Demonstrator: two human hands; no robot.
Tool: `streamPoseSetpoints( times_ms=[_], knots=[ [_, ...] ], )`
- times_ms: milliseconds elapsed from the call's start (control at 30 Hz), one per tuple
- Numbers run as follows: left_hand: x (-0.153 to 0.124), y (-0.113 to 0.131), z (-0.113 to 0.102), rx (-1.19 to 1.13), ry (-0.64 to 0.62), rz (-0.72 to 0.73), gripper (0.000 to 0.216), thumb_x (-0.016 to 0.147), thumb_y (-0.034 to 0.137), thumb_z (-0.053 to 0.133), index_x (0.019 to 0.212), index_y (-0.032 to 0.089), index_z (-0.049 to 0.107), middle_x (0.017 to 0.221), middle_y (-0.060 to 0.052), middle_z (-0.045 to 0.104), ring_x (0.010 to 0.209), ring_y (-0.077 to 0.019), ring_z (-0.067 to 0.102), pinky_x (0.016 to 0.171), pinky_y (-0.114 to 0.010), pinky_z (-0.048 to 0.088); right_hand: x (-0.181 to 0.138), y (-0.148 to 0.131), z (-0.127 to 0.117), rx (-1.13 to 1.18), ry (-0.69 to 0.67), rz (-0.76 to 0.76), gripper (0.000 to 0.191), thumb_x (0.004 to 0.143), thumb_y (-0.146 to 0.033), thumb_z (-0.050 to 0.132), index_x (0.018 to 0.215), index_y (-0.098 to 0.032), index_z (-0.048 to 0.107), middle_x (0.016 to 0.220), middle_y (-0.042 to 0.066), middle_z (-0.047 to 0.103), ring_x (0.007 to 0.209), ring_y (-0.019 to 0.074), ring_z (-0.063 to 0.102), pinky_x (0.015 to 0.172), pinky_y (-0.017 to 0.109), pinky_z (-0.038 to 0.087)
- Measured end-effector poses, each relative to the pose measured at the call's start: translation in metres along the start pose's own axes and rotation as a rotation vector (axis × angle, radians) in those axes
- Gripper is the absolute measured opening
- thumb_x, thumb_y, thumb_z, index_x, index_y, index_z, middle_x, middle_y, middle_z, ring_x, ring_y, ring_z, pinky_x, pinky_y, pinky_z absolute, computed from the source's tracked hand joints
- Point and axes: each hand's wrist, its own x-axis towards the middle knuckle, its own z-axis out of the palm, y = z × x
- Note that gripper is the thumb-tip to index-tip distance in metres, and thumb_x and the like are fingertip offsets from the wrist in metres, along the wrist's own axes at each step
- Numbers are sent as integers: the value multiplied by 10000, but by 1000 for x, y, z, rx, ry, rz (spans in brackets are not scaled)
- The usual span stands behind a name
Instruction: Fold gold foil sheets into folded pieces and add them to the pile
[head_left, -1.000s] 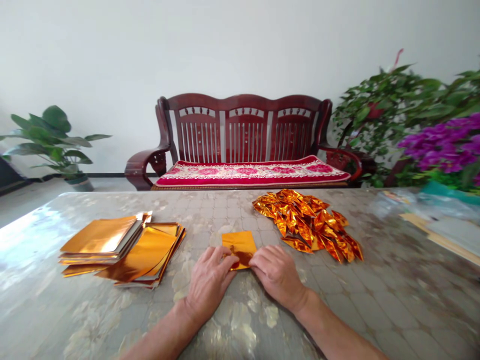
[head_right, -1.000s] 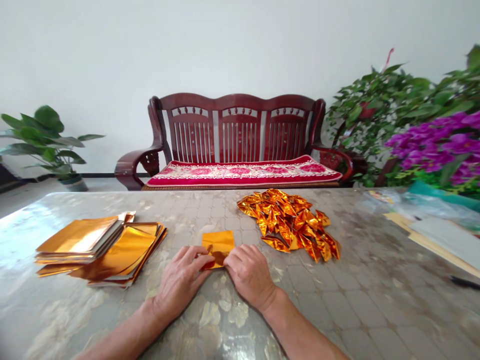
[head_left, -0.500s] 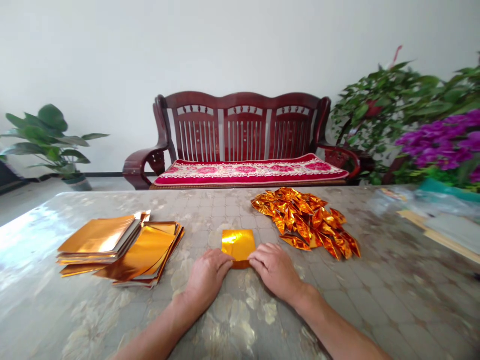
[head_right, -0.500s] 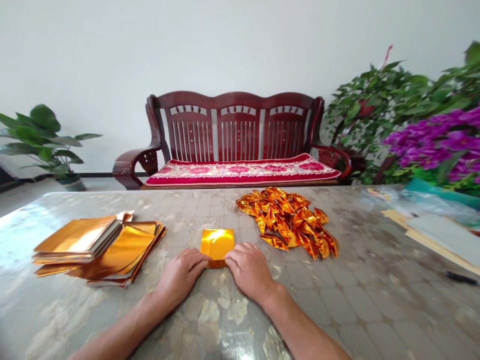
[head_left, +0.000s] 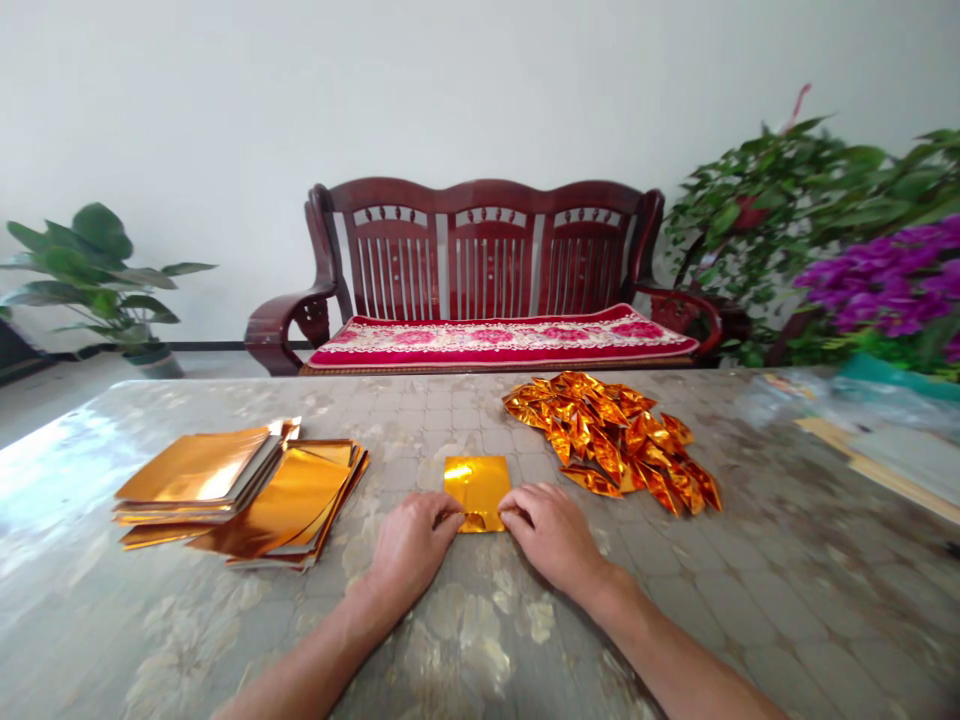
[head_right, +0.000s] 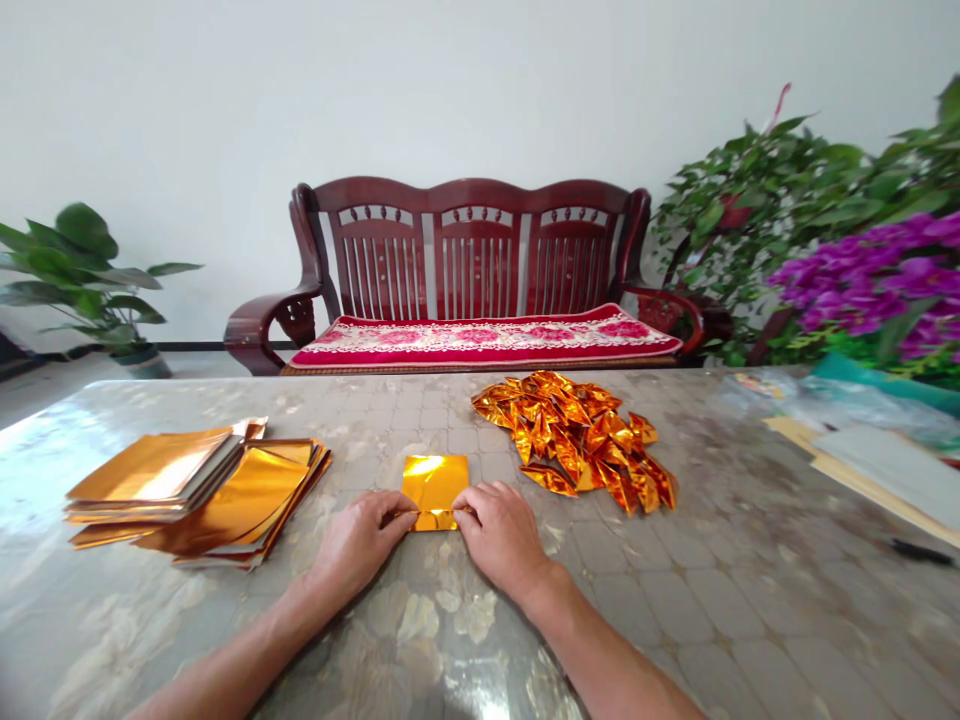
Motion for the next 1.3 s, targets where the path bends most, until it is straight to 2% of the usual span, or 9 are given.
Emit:
streamPoseSetpoints(
  times_ms=[133, 467, 800, 1200, 1300],
  knots=[
    [-1, 3, -2, 23, 10, -23, 112, 869, 275, 598, 831, 235, 696, 810, 14, 712, 824, -176, 633, 684, -248, 378, 0, -1, 1, -4, 12, 11, 93, 870, -207, 619, 860, -264, 693, 874, -11, 725, 861, 186, 615, 758, 295, 385],
    [-2, 7, -3, 114, -7, 20, 115, 900, 229, 542, 916, 244, 654, 841, 9, 694, 859, -175, 628, 708, -246, 381, 1, -1, 3, -50, 8, -4, 99, 862, -204, 611, 828, -262, 683, 847, -2, 714, 849, 188, 607, 747, 299, 375],
    [-2, 2, 0, 104, 6, 66, 72, 891, 187, 518, 863, 230, 568, 785, 23, 642, 798, -160, 608, 677, -235, 365, 1, -3, 2, -77, 0, -38, 103, 868, -187, 602, 822, -253, 667, 848, -7, 706, 849, 188, 591, 746, 306, 358],
    [-3, -1, 2, 156, -9, 112, 93, 908, 151, 509, 877, 211, 573, 853, -5, 639, 842, -176, 605, 745, -265, 412, 1, 0, 3, -97, -5, -20, 56, 863, -203, 636, 829, -247, 641, 858, -16, 687, 865, 188, 567, 750, 309, 332],
    [-3, -3, 3, 209, 25, 167, 152, 912, 142, 515, 993, 213, 623, 963, -39, 630, 934, -206, 588, 825, -305, 444, 1, 2, 3, -107, 9, -9, 47, 849, -225, 672, 829, -240, 633, 876, -9, 663, 882, 193, 558, 760, 309, 340]
  ],
)
